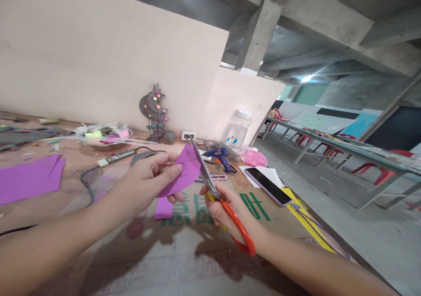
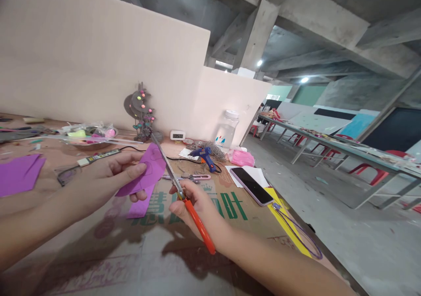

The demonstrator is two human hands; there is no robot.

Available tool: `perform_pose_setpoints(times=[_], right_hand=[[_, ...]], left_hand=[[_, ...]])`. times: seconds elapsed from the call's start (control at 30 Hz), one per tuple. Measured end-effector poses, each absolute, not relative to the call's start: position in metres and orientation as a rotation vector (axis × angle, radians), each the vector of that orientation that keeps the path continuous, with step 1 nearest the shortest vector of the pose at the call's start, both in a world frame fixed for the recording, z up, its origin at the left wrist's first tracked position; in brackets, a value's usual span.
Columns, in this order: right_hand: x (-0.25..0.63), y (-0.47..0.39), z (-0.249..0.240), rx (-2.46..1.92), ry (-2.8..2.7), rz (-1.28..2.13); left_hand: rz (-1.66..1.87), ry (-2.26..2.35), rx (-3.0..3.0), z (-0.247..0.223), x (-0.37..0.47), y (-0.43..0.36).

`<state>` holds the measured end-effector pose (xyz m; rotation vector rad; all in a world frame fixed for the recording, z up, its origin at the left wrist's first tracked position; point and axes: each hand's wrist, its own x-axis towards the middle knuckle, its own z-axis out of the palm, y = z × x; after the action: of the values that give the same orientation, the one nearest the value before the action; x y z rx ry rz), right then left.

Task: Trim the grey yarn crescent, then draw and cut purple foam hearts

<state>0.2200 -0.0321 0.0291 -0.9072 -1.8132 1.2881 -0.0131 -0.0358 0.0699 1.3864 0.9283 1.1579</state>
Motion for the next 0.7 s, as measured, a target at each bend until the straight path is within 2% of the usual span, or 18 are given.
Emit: perform_pose_setpoints(times=[0.47, 0.7], right_hand=[[0.220, -0.031, 0.026, -0.873, -1.846, 1.268], [0.227, -0.032, 0.024, -0.752, -2.021, 1.192]], left_hand=[[1.180, 1.037, 1.565, 0.078, -0.017, -0.031], [0.995, 1.080, 1.741, 0.074, -0.021, -0.035]])
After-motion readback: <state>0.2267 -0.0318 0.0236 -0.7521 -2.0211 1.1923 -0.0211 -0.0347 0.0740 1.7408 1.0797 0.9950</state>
